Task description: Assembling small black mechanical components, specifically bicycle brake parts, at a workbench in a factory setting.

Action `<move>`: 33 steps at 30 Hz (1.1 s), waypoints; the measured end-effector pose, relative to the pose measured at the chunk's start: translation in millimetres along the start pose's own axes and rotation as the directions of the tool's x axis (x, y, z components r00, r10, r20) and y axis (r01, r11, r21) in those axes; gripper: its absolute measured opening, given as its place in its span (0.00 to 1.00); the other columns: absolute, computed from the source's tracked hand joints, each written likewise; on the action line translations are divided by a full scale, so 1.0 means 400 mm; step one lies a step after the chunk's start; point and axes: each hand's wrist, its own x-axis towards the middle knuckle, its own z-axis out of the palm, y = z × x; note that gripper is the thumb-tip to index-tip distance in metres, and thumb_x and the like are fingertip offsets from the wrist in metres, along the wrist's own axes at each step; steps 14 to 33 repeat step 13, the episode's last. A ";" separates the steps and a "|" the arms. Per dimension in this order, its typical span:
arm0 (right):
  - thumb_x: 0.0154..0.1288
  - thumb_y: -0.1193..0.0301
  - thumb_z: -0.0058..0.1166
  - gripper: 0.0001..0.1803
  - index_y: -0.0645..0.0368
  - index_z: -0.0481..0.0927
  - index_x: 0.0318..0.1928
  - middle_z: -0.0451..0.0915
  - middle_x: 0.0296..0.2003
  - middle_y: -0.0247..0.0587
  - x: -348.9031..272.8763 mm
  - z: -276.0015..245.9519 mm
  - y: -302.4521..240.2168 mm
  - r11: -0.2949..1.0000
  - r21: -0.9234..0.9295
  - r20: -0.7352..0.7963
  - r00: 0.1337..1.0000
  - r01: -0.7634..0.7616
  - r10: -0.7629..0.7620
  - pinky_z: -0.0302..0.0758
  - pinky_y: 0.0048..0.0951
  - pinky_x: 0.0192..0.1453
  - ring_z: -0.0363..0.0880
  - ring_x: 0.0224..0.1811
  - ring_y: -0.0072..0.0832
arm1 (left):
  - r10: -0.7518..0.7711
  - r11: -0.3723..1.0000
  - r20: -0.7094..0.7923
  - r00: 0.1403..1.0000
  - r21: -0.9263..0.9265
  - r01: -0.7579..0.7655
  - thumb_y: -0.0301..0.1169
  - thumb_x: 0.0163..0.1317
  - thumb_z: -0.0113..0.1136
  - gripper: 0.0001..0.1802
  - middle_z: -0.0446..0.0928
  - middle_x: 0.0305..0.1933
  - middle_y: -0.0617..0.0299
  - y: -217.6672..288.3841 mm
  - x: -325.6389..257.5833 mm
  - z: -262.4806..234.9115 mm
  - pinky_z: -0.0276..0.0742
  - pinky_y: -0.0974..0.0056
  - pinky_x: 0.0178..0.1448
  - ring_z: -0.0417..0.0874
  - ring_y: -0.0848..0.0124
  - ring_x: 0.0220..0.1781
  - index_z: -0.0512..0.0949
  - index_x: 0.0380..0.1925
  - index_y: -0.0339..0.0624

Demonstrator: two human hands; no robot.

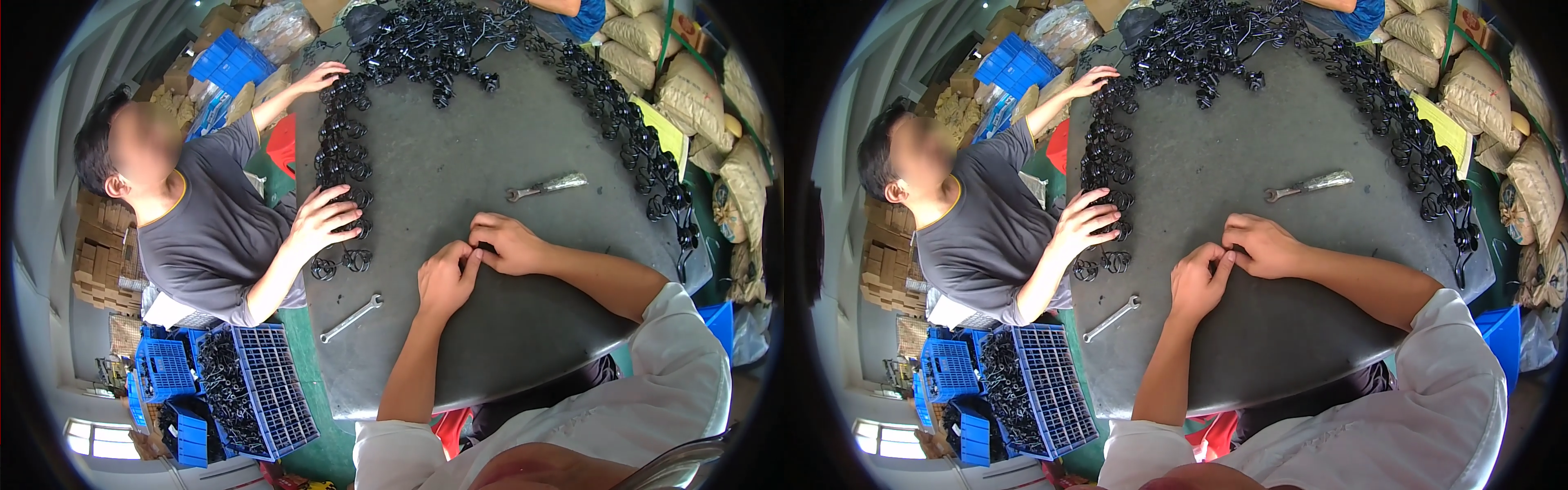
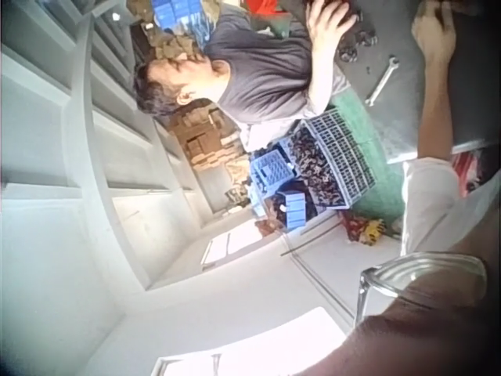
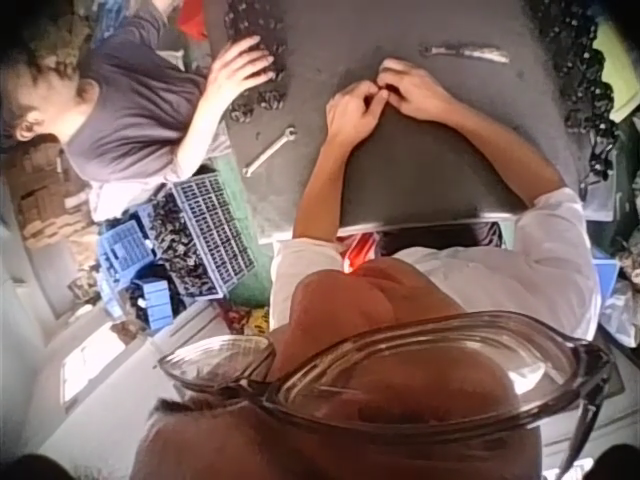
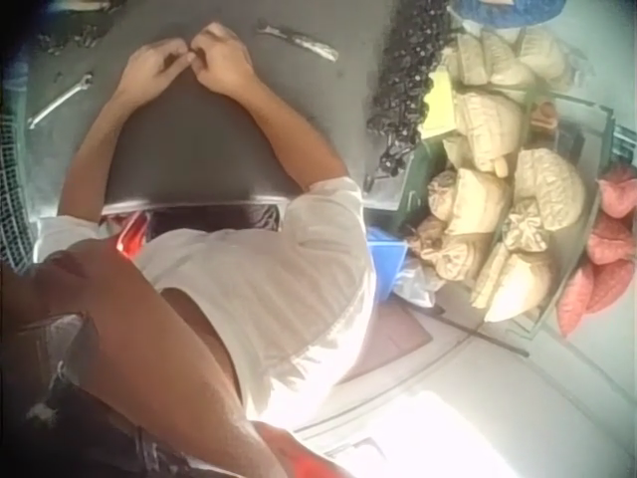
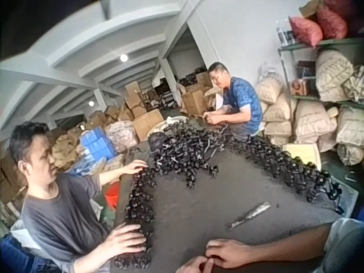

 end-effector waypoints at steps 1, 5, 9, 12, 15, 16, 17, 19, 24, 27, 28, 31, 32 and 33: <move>0.61 0.76 0.63 0.07 0.61 0.79 0.39 0.77 0.44 0.44 -0.001 -0.001 -0.001 1.000 -0.002 0.003 1.000 -0.007 0.007 0.77 0.44 0.51 0.79 0.49 0.45 | -0.005 1.000 0.003 1.000 -0.003 0.005 0.38 0.70 0.65 0.13 0.82 0.29 0.59 0.001 0.000 0.000 0.75 0.56 0.35 0.81 0.59 0.28 0.80 0.31 0.41; 0.61 0.76 0.63 0.07 0.61 0.79 0.39 0.77 0.45 0.44 -0.001 0.002 0.004 1.000 -0.010 0.002 1.000 0.006 -0.006 0.77 0.43 0.51 0.79 0.49 0.45 | 0.008 1.000 0.000 1.000 -0.002 -0.008 0.38 0.70 0.65 0.13 0.82 0.30 0.59 0.001 0.000 -0.001 0.75 0.56 0.35 0.81 0.59 0.28 0.80 0.31 0.41; 0.60 0.76 0.63 0.07 0.61 0.79 0.39 0.77 0.45 0.44 -0.001 0.003 0.005 1.000 -0.011 0.001 1.000 0.004 -0.004 0.77 0.43 0.51 0.79 0.48 0.45 | 0.009 1.000 -0.001 1.000 -0.007 -0.009 0.38 0.70 0.65 0.13 0.83 0.30 0.59 0.002 0.000 -0.002 0.75 0.56 0.34 0.82 0.59 0.28 0.80 0.31 0.41; 0.60 0.76 0.63 0.07 0.60 0.79 0.39 0.77 0.45 0.44 -0.001 0.004 0.005 1.000 -0.009 0.003 1.000 0.001 -0.001 0.77 0.44 0.51 0.79 0.49 0.44 | 0.006 1.000 0.003 1.000 -0.009 -0.006 0.39 0.70 0.65 0.13 0.83 0.30 0.59 0.004 0.000 -0.004 0.75 0.56 0.35 0.82 0.59 0.28 0.80 0.31 0.41; 0.60 0.76 0.63 0.07 0.60 0.79 0.39 0.77 0.45 0.44 -0.001 0.003 0.003 1.000 -0.003 0.006 1.000 -0.010 0.010 0.77 0.44 0.51 0.79 0.49 0.44 | -0.001 1.000 0.007 1.000 -0.016 0.001 0.39 0.70 0.65 0.14 0.83 0.30 0.59 0.009 0.000 -0.007 0.75 0.56 0.35 0.83 0.59 0.28 0.80 0.31 0.41; 0.60 0.76 0.63 0.07 0.60 0.79 0.39 0.77 0.45 0.44 -0.001 0.003 0.003 1.000 -0.003 0.006 1.000 -0.010 0.010 0.77 0.44 0.51 0.79 0.49 0.44 | -0.001 1.000 0.007 1.000 -0.016 0.001 0.39 0.70 0.65 0.14 0.83 0.30 0.59 0.009 0.000 -0.007 0.75 0.56 0.35 0.83 0.59 0.28 0.80 0.31 0.41; 0.60 0.76 0.63 0.07 0.60 0.79 0.39 0.77 0.45 0.44 -0.001 0.003 0.003 1.000 -0.003 0.006 1.000 -0.010 0.010 0.77 0.44 0.51 0.79 0.49 0.44 | -0.001 1.000 0.007 1.000 -0.016 0.001 0.39 0.70 0.65 0.14 0.83 0.30 0.59 0.009 0.000 -0.007 0.75 0.56 0.35 0.83 0.59 0.28 0.80 0.31 0.41; 0.60 0.76 0.63 0.07 0.60 0.79 0.39 0.77 0.45 0.44 -0.001 0.003 0.003 1.000 -0.003 0.006 1.000 -0.010 0.010 0.77 0.44 0.51 0.79 0.49 0.44 | -0.001 1.000 0.007 1.000 -0.016 0.001 0.39 0.70 0.65 0.14 0.83 0.30 0.59 0.009 0.000 -0.007 0.75 0.56 0.35 0.83 0.59 0.28 0.80 0.31 0.41; 0.60 0.76 0.63 0.07 0.60 0.79 0.39 0.77 0.45 0.44 -0.001 0.003 0.003 1.000 -0.003 0.006 1.000 -0.010 0.010 0.77 0.44 0.51 0.79 0.49 0.44 | -0.001 1.000 0.007 1.000 -0.016 0.001 0.39 0.70 0.65 0.14 0.83 0.30 0.59 0.009 0.000 -0.007 0.75 0.56 0.35 0.83 0.59 0.28 0.80 0.31 0.41; 0.60 0.76 0.63 0.07 0.60 0.79 0.39 0.77 0.45 0.44 -0.001 0.003 0.003 1.000 -0.003 0.006 1.000 -0.010 0.010 0.77 0.44 0.51 0.79 0.49 0.44 | -0.001 1.000 0.007 1.000 -0.016 0.001 0.39 0.70 0.65 0.14 0.83 0.30 0.59 0.009 0.000 -0.007 0.75 0.56 0.35 0.83 0.59 0.28 0.80 0.31 0.41; 0.60 0.76 0.63 0.07 0.60 0.79 0.39 0.77 0.45 0.44 -0.001 0.003 0.003 1.000 -0.003 0.006 1.000 -0.010 0.010 0.77 0.44 0.51 0.79 0.49 0.44 | -0.001 1.000 0.007 1.000 -0.016 0.001 0.39 0.70 0.65 0.14 0.83 0.30 0.59 0.009 0.000 -0.007 0.75 0.56 0.35 0.83 0.59 0.28 0.80 0.31 0.41; 0.60 0.76 0.63 0.07 0.60 0.79 0.39 0.77 0.45 0.44 -0.001 0.003 0.003 1.000 -0.003 0.006 1.000 -0.010 0.010 0.77 0.44 0.51 0.79 0.49 0.44 | -0.001 1.000 0.007 1.000 -0.016 0.001 0.39 0.70 0.65 0.14 0.83 0.30 0.59 0.009 0.000 -0.007 0.75 0.56 0.35 0.83 0.59 0.28 0.80 0.31 0.41; 0.60 0.76 0.63 0.07 0.60 0.79 0.39 0.77 0.45 0.44 -0.001 0.003 0.003 1.000 -0.003 0.006 1.000 -0.010 0.010 0.77 0.44 0.51 0.79 0.49 0.44 | -0.001 1.000 0.007 1.000 -0.016 0.001 0.39 0.70 0.65 0.14 0.83 0.30 0.59 0.009 0.000 -0.007 0.75 0.56 0.35 0.83 0.59 0.28 0.80 0.31 0.41; 0.60 0.76 0.63 0.07 0.60 0.79 0.39 0.77 0.45 0.44 -0.001 0.003 0.003 1.000 -0.003 0.006 1.000 -0.010 0.010 0.77 0.44 0.51 0.79 0.49 0.44 | -0.001 1.000 0.007 1.000 -0.016 0.001 0.39 0.70 0.65 0.14 0.83 0.30 0.59 0.009 0.000 -0.007 0.75 0.56 0.35 0.83 0.59 0.28 0.80 0.31 0.41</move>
